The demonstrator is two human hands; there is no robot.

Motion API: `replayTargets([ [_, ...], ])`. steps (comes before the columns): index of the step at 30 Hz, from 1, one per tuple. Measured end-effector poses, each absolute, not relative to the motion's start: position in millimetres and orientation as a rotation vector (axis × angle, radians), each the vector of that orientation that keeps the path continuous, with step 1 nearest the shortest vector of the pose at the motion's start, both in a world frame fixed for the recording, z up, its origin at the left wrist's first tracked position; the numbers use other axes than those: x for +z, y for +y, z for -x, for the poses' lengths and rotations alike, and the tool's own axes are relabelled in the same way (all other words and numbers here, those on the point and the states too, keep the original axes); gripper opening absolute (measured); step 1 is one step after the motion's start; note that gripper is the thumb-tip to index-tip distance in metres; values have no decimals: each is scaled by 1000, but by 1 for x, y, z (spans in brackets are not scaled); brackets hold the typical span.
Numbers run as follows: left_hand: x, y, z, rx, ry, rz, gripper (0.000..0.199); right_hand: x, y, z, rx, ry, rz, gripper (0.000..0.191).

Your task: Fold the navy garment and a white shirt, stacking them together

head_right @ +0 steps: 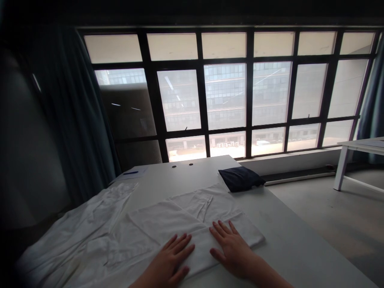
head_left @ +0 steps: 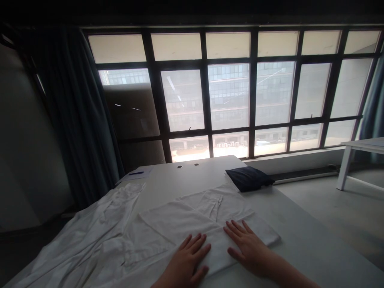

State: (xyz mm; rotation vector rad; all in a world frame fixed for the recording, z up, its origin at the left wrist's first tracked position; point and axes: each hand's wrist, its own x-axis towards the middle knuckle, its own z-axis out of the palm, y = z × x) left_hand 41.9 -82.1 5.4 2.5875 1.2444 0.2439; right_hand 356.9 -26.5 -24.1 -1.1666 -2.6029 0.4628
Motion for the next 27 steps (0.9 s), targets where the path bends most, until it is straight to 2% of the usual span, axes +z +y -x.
replayTargets([
  [10,6,-82,-42,250,1250,-2614,57,-51,15,-398,194,-2449,1594,76],
  [15,5,-82,-41,255,1239,-2617,57,-58,31,-421,-36,-2186,1974,75],
  [18,6,-83,-42,233,1249,-2600,57,-56,35,-431,-253,-1942,2146,68],
  [22,5,-82,-41,249,1255,-2601,58,-41,26,-421,-415,-1883,1991,60],
  [27,4,-81,-42,233,1266,-2603,58,-30,-8,-364,-84,-2391,1358,56],
])
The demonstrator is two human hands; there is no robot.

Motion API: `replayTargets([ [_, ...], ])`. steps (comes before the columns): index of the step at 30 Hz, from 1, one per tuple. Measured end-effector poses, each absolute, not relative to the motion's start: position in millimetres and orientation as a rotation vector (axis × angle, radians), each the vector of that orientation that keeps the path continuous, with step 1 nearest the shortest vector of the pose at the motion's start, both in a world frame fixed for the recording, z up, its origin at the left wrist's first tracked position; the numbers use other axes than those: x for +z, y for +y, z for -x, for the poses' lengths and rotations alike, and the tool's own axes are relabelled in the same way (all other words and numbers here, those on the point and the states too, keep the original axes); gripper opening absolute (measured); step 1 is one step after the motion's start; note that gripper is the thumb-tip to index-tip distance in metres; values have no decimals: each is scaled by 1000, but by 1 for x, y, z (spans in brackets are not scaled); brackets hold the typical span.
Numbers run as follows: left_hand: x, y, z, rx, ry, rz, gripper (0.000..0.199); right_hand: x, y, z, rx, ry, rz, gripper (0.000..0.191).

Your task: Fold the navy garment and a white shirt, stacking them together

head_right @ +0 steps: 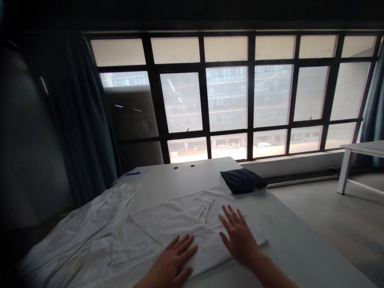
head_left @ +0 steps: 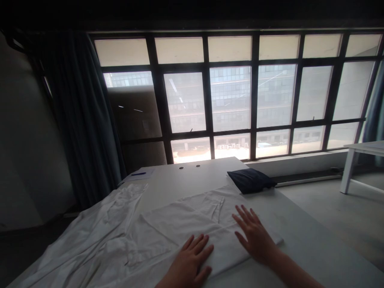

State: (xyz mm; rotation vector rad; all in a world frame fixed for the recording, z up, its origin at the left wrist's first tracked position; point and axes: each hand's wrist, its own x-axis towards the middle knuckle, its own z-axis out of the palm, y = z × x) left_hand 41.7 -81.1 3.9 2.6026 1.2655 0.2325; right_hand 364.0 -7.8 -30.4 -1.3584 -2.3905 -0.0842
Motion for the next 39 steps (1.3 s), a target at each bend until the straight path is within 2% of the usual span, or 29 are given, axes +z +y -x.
replayTargets([
  [2,5,-82,-42,214,1269,-2602,58,-34,-20,-345,128,-2528,1224,58],
  [6,3,-82,-44,206,1285,-2606,58,-38,-26,-339,374,-2584,1249,62],
  [14,-9,-78,-44,207,1505,-2505,70,-29,-14,-359,411,-2550,1353,73],
  [18,-16,-77,-42,218,1780,-2364,80,-29,-13,-360,421,-2550,1357,74],
  [27,-26,-48,10,158,2405,-2032,87,-23,-16,-359,466,-2567,1396,79],
  [32,-26,-40,40,167,2676,-1882,79,-25,-16,-359,465,-2550,1389,79],
  [34,-23,-39,42,273,2752,-1957,72,-27,-15,-360,465,-2539,1384,79],
  [36,-18,-41,35,458,2670,-2194,64,-29,-14,-360,463,-2532,1380,79],
  [39,-14,-50,11,571,2102,-2664,59,-31,-13,-360,454,-2527,1376,78],
])
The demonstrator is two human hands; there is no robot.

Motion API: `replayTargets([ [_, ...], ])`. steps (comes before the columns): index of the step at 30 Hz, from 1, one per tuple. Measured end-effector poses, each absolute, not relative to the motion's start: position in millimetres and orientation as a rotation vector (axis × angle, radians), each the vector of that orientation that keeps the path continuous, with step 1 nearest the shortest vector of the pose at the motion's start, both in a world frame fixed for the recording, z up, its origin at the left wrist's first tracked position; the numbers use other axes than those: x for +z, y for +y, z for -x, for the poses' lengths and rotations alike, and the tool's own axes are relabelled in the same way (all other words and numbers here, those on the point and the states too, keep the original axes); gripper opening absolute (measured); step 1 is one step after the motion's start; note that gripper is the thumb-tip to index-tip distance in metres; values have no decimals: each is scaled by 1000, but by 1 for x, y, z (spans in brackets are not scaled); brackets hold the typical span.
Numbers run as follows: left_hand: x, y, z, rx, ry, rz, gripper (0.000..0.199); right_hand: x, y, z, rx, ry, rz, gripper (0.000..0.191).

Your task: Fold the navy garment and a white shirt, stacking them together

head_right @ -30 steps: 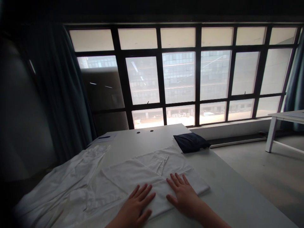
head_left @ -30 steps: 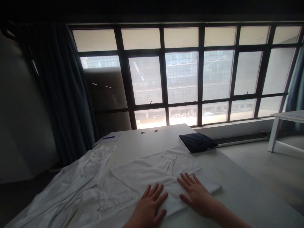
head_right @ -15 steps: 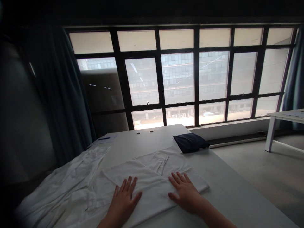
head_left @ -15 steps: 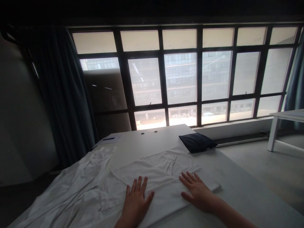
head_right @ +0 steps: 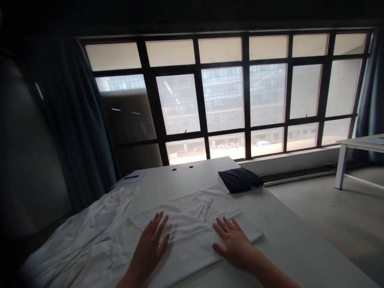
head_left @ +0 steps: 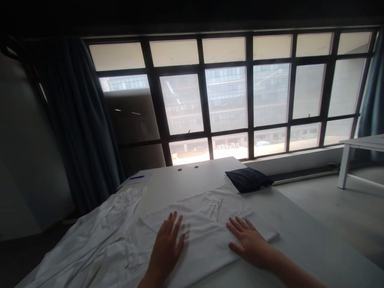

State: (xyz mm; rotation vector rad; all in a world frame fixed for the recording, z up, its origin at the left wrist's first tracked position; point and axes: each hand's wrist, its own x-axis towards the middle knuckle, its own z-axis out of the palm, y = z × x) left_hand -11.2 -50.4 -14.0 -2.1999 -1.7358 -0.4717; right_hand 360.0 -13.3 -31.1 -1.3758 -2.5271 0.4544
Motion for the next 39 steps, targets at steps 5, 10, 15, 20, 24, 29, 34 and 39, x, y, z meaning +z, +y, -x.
replayTargets([
  [5,-16,-70,-31,-217,-1334,2890,53,-32,-11,-362,431,-2542,1374,78],
  [10,-8,-76,-37,-116,-1473,2959,57,-39,-8,-364,396,-2542,1350,76],
  [15,-3,-79,-38,-67,-1530,2952,68,-32,-18,-356,262,-2546,1301,66],
  [20,-7,-79,-40,-62,-1521,2949,70,-9,-50,-329,263,-2704,895,71],
  [24,-10,-79,-39,-75,-1530,2937,73,-5,-62,-322,466,-2755,860,74],
  [29,-9,-78,-40,-71,-1550,2938,70,-15,-49,-333,491,-2668,1077,69],
  [34,-4,-80,-41,-61,-1548,2952,68,-29,-25,-350,425,-2588,1245,70],
  [39,-2,-80,-40,-63,-1556,2967,68,-30,-16,-361,379,-2479,1391,72],
])
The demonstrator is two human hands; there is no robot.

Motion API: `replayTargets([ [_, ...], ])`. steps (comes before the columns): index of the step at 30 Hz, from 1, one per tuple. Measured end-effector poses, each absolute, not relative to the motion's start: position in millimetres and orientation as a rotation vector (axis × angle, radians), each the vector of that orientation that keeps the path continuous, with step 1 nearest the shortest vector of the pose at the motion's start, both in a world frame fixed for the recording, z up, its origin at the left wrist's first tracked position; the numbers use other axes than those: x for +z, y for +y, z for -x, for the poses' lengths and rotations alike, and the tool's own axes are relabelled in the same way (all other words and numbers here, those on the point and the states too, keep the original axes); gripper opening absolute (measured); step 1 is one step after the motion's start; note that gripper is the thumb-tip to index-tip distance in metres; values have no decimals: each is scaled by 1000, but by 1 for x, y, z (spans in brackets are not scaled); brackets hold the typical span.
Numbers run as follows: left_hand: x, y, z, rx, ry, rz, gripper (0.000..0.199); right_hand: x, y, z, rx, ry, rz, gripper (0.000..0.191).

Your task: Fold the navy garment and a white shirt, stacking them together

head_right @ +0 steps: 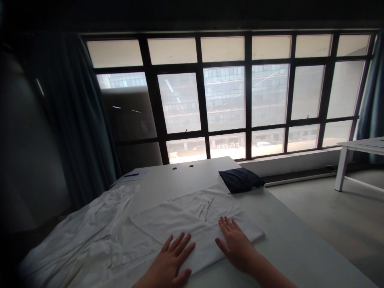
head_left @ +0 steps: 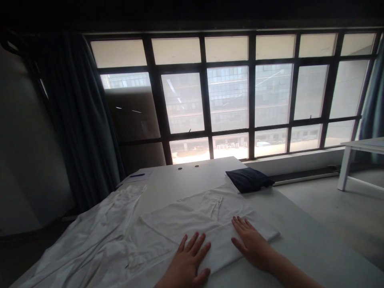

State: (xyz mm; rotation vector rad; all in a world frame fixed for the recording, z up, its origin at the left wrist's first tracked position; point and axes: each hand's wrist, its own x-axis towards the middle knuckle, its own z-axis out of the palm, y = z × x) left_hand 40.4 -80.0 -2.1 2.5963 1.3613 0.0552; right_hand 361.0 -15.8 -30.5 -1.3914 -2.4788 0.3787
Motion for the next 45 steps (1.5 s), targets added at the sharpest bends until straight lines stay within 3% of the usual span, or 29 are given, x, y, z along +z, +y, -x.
replayTargets([
  [8,-5,-79,-40,64,1354,-2620,68,-9,-44,-349,484,-2664,929,71],
  [14,-3,-80,-40,58,1355,-2610,67,-36,-16,-374,388,-2604,1221,70],
  [20,4,-83,-39,57,1353,-2579,68,-66,29,-439,216,-2419,1646,81],
  [24,-1,-82,-36,83,1378,-2590,71,-75,41,-458,47,-2242,1843,77],
  [29,-8,-79,-35,110,1377,-2615,72,-54,24,-417,-230,-2129,1622,65],
  [34,-7,-80,-36,129,1380,-2619,72,-31,-15,-355,194,-2584,1143,65],
  [37,-8,-81,-35,154,1394,-2642,71,-28,-23,-348,405,-2655,1150,66],
  [45,-21,-88,3,221,1554,-2700,72,-31,-18,-360,465,-2598,1216,70],
])
